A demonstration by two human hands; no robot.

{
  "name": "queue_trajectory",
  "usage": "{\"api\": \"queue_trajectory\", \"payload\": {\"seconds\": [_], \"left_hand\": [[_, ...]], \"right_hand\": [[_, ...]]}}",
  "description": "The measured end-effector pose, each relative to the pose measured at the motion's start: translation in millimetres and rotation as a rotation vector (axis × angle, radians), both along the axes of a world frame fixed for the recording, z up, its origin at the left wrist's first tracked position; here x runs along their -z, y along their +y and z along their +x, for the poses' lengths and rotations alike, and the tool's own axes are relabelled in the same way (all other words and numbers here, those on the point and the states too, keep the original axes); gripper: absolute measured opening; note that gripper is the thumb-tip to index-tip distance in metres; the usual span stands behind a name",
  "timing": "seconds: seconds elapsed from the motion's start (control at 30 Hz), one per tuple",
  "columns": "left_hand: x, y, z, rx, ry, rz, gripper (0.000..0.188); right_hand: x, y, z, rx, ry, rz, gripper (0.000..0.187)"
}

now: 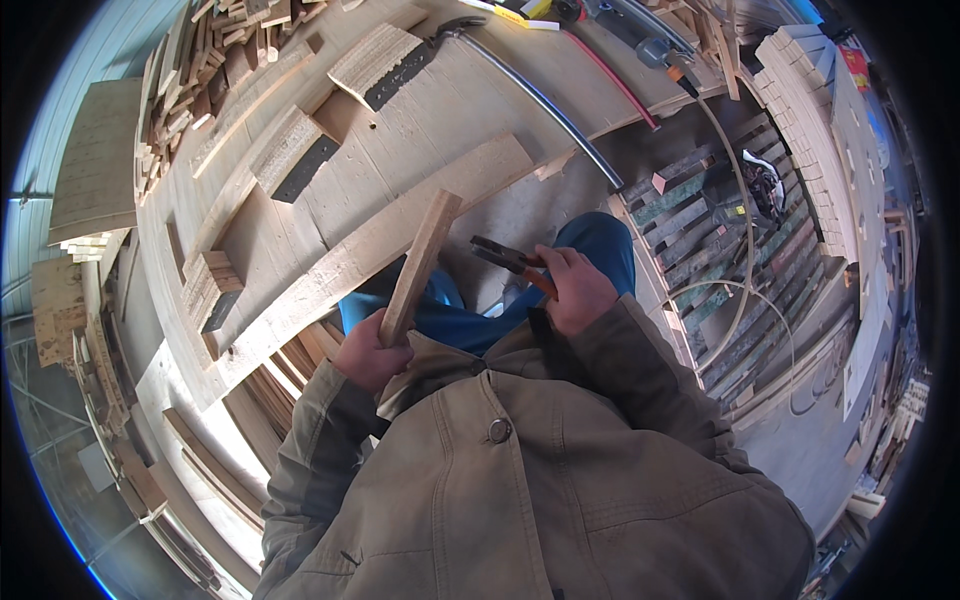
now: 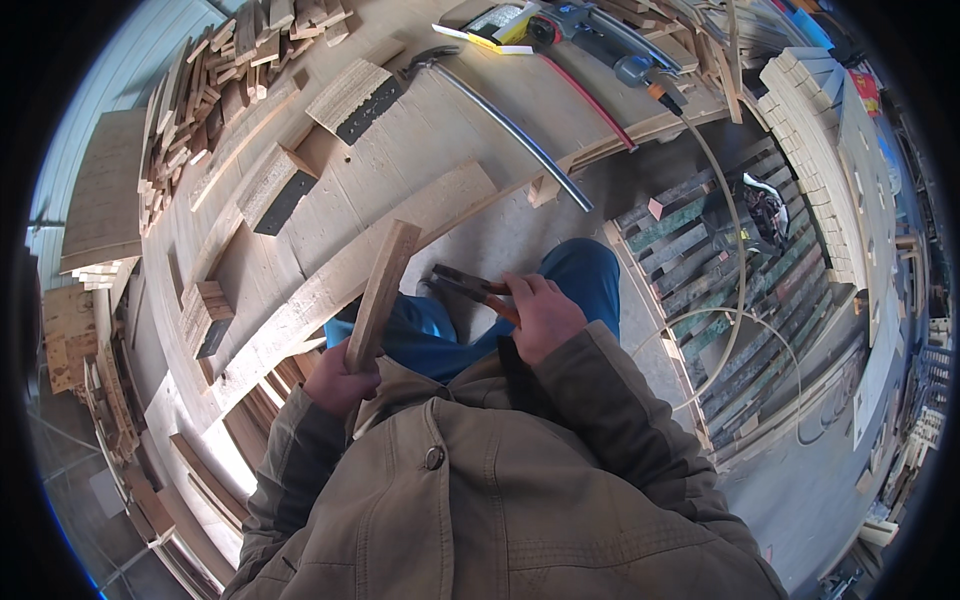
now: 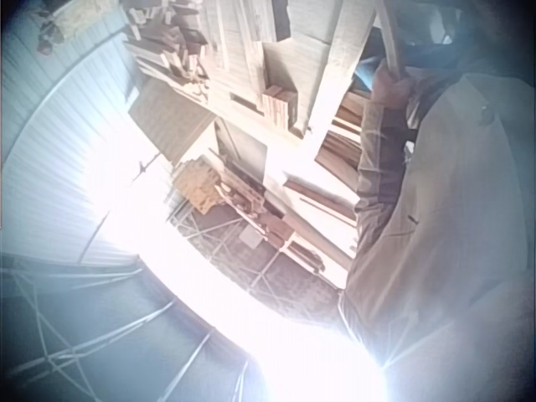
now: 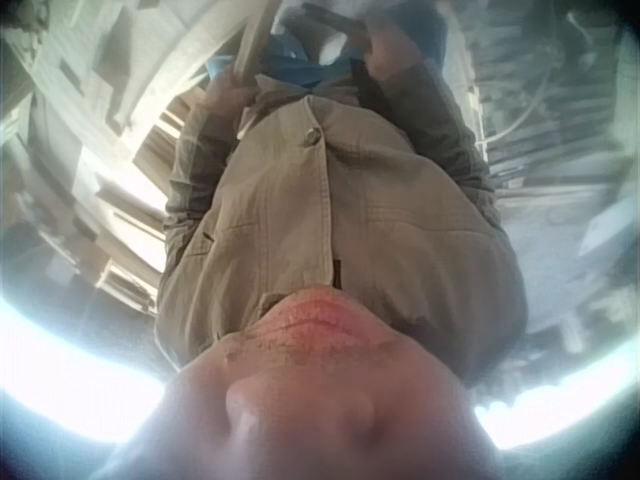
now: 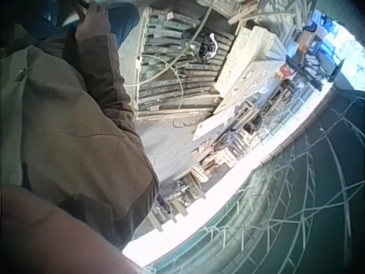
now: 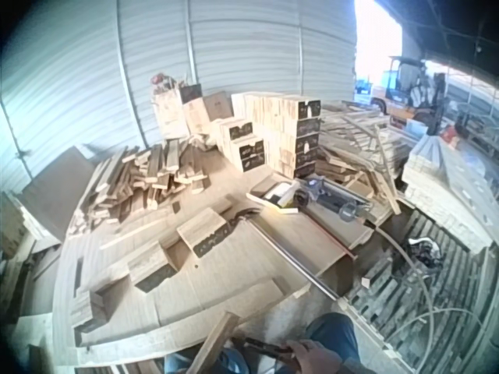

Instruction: The person holds a small wooden block and uses a chisel to pare away thin shavings from its surface. They repeatedly rotate the block to work different faces, then switch to a red pencil to mark the wood. The person continues alternating between chiseling and marking throughout the clip.

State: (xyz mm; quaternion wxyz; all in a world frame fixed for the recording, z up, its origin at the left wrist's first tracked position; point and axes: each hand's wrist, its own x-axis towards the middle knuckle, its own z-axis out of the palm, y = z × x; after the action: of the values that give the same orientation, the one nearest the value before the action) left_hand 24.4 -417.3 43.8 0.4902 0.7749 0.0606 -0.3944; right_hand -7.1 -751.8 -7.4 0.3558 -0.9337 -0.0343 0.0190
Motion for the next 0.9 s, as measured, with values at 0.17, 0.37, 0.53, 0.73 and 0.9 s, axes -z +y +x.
{"api": "queue_trajectory", "payload": {"seconds": [0.17,0.37,0.53,0.73,0.9], "left_hand": [[-1,1,1,-0.055,0.039,-0.086,0.035],[0,9,1,-0.125,0.117,-0.21,0.038],[-2,11,4,-0.149,0.131,-0.264,0.038],[-15,13,4,-0.213,0.177,-0.478,0.04],[-24,18,6,-0.189,0.191,-0.616,0.045]], "right_hand": [[-2,-3,-1,0.033,0.104,0.007,0.053],[-7,-5,0,0.045,0.183,0.016,0.05],[-5,-7,0,0.046,0.227,0.07,0.056],[3,-12,-2,0.059,0.167,0.148,0.053],[5,-14,-3,0.076,0.175,0.158,0.053]]}}
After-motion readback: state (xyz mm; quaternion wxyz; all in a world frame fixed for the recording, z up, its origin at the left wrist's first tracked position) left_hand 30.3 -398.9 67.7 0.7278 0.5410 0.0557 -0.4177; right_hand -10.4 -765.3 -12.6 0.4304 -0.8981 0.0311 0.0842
